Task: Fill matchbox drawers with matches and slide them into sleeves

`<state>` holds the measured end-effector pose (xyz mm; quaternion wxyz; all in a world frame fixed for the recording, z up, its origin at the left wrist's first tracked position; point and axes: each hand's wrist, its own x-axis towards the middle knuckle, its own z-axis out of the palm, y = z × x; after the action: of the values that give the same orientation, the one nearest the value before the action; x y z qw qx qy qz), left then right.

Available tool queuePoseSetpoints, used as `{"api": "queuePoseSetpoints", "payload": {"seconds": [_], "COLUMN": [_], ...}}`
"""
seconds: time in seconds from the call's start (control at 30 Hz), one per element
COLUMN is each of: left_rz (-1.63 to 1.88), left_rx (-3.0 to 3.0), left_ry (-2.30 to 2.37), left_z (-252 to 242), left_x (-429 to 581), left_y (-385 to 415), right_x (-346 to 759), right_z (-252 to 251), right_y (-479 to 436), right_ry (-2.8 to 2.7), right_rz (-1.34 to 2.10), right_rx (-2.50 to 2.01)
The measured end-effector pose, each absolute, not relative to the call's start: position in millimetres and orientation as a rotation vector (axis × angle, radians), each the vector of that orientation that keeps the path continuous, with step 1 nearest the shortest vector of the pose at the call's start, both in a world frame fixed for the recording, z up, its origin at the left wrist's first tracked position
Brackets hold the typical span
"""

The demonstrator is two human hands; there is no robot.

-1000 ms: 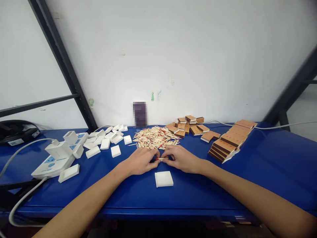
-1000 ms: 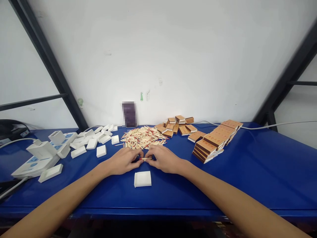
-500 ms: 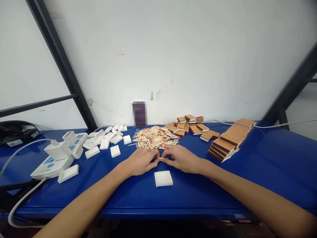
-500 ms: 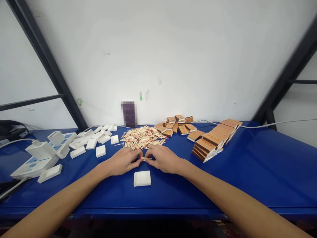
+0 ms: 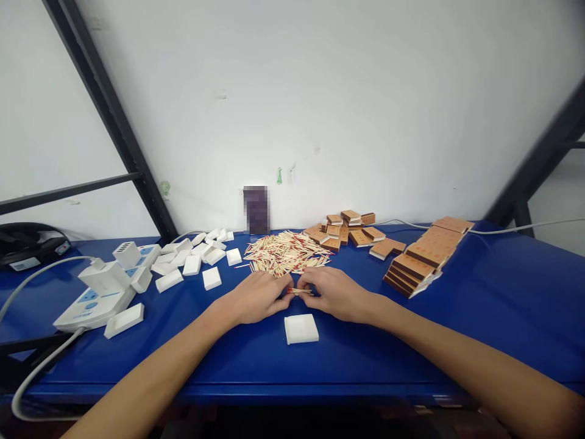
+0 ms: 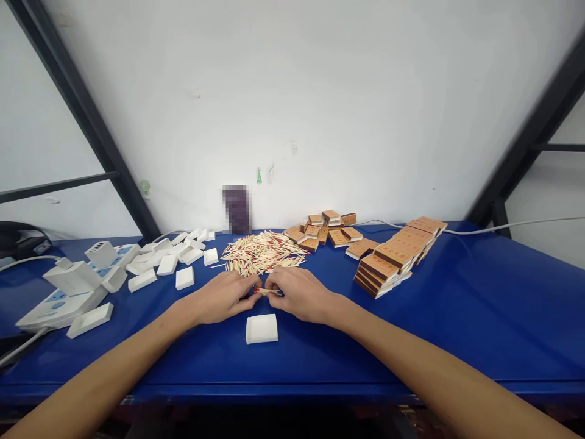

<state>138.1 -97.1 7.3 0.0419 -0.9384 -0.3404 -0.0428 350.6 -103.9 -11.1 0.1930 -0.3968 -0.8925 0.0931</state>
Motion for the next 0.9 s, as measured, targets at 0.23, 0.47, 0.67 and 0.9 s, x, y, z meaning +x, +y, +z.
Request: {"api": "queuePoseSetpoints", "payload": {"seconds": [0.23, 0.47, 0.67, 0.9], "left_rz": [-0.17, -0.337, -0.48, -0.613], "left_rx": [-3.143, -3.208, -2.484, -2.338], "left_ry": [-0.937, -1.049, -1.822, -2.046], "left_z": [29.7, 38.2, 56.9, 33.4], "left_x": [137.5, 119.1, 76.2, 81.0], "left_y": [-126.5, -109.0, -2.7, 80.7], "right_x": [348.9, 348.0, 350.5, 350.1], "right_z": [15.0, 9.7, 12.1, 8.6], "right_y": [-135.8, -138.7, -137.3, -134.9], "right_ry": [-2.552, -2.707, -2.73, -2.714], "right_rz": [0.517, 0.416, 0.413, 0.367], "right_rx": [-0.946, -0.947, -0.885, -0.789]}}
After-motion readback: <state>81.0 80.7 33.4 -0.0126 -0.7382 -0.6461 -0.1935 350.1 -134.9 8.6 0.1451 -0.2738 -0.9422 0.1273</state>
